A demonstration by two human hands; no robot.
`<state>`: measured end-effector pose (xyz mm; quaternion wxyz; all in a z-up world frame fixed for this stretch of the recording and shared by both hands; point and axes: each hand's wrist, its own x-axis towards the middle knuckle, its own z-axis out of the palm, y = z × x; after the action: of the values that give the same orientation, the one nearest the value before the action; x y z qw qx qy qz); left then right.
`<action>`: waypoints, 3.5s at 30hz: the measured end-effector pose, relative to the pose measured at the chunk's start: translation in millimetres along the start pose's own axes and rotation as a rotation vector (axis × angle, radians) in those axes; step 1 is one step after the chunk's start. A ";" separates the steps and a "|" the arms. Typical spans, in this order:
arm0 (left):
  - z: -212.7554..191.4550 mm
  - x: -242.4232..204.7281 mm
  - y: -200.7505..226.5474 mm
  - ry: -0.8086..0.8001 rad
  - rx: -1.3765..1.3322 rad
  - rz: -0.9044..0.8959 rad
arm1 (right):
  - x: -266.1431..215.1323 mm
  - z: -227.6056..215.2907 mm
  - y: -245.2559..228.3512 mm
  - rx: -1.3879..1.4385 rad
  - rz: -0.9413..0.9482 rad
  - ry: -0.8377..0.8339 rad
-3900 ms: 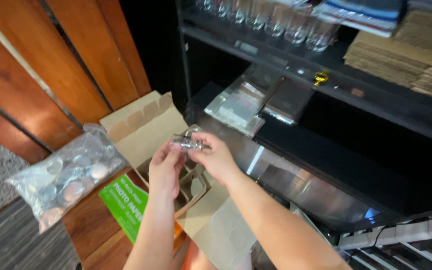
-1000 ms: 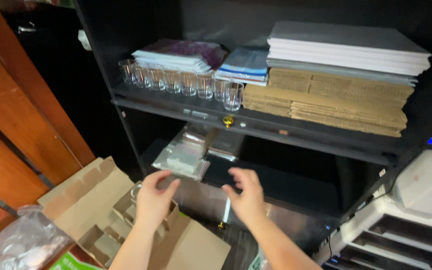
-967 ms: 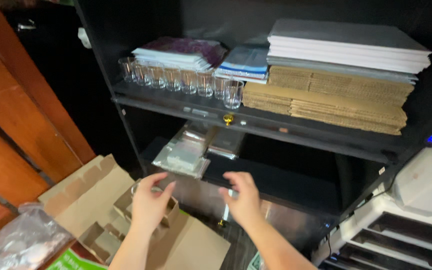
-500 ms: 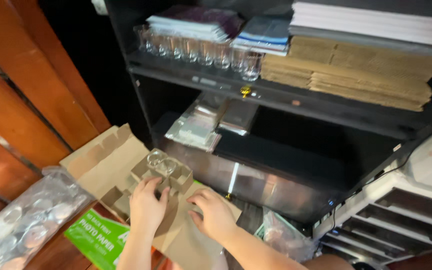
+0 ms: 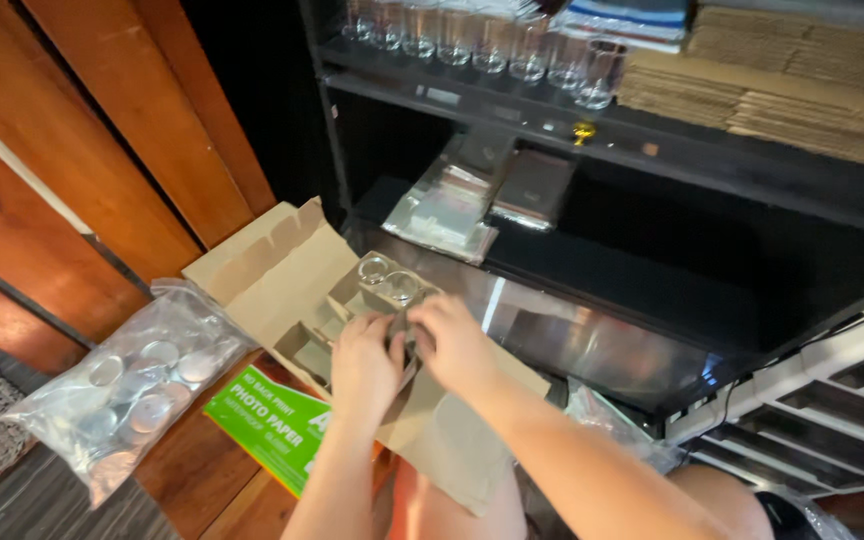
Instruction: The person removes small clear glasses from a cardboard box and places them one by one onto a shelf. The person repeats this process for multiple glasses, arranging them in a row on the shelf.
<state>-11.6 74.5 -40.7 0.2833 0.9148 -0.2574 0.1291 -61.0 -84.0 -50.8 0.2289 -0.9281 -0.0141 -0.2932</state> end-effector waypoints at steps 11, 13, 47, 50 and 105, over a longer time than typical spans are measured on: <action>22.7 1.9 -20.4 0.018 0.040 0.006 | 72.6 68.4 4.4 -0.297 0.159 -0.108; 27.4 2.6 -22.7 0.022 0.033 0.010 | 73.5 72.7 3.5 -0.316 0.169 -0.089; 9.6 28.0 -4.2 0.078 -0.121 -0.132 | 127.9 7.0 2.8 -0.272 0.107 -0.641; -13.2 58.2 7.6 -0.019 -0.014 -0.227 | 127.3 -3.6 -6.9 -0.276 0.033 -0.583; -0.4 229.8 316.0 0.204 -0.766 0.315 | 142.2 -317.5 125.3 0.674 0.343 0.470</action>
<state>8.0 -240.1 190.2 0.6037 0.6754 -0.3939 0.1558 -93.9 -349.1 205.0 0.5608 -0.6987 0.0977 -0.4333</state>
